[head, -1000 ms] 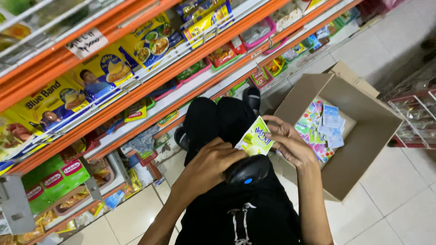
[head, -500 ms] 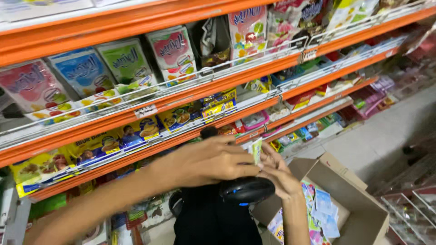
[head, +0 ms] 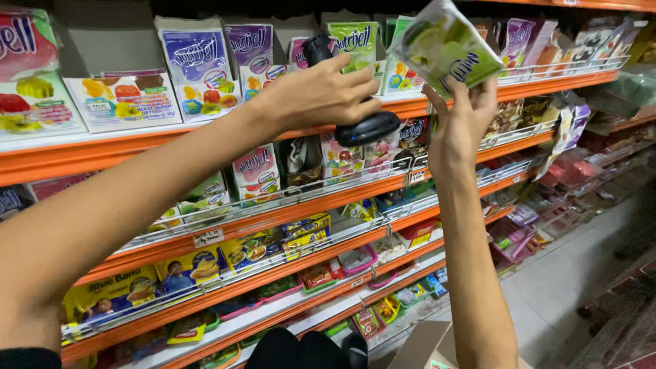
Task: The person scans packets of dessert mix using a handheld scanner and places them onto a shelf, then picks up more packets from a box on the floor to continue scanning and shelving them.
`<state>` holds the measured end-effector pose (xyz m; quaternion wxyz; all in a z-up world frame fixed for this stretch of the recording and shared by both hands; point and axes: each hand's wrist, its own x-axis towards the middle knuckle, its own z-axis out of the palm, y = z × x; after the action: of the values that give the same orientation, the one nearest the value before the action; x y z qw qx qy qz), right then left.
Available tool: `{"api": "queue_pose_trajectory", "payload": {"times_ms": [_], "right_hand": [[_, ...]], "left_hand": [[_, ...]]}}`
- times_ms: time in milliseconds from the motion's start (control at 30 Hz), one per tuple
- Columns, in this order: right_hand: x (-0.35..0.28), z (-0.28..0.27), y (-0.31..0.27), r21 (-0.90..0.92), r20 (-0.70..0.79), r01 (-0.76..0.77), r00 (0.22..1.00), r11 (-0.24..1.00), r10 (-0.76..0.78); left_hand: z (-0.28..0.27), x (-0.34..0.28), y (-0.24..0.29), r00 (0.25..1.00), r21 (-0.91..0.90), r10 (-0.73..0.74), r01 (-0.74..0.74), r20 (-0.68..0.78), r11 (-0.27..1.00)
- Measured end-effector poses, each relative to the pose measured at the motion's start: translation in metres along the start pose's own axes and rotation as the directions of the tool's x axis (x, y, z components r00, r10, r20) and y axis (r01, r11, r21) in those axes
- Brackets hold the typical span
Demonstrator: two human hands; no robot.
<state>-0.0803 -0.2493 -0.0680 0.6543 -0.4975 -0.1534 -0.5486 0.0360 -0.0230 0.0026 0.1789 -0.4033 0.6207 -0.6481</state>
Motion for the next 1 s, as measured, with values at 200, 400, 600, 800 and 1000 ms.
{"api": "queue_pose_trajectory", "payload": {"times_ms": [200, 400, 600, 800, 1000], "right_hand": [[0.029, 0.021, 0.027, -0.406, 0.208, 0.352, 0.934, 0.843, -0.290], [0.045, 0.034, 0.001, -0.531, 0.552, 0.633, 0.763, 0.564, -0.337], [0.057, 0.052, -0.014, -0.503, 0.782, 0.783, 0.593, 0.366, -0.192], [0.072, 0.067, -0.017, -0.462, 0.844, 0.817, 0.524, 0.345, -0.112], [0.073, 0.067, -0.011, -0.461, 0.858, 0.827, 0.508, 0.320, -0.076]], "left_hand": [[0.042, -0.014, -0.001, 0.996, 0.089, -0.048, 0.055, -0.069, 0.995], [0.054, -0.016, -0.005, 0.992, -0.074, -0.124, 0.125, 0.028, 0.989], [0.049, -0.012, -0.005, 0.988, -0.072, -0.149, 0.146, -0.045, 0.987], [0.044, -0.011, 0.001, 0.981, -0.072, -0.193, 0.193, 0.006, 0.979], [0.048, -0.014, 0.006, 0.970, -0.006, -0.243, 0.243, 0.006, 0.970]]}}
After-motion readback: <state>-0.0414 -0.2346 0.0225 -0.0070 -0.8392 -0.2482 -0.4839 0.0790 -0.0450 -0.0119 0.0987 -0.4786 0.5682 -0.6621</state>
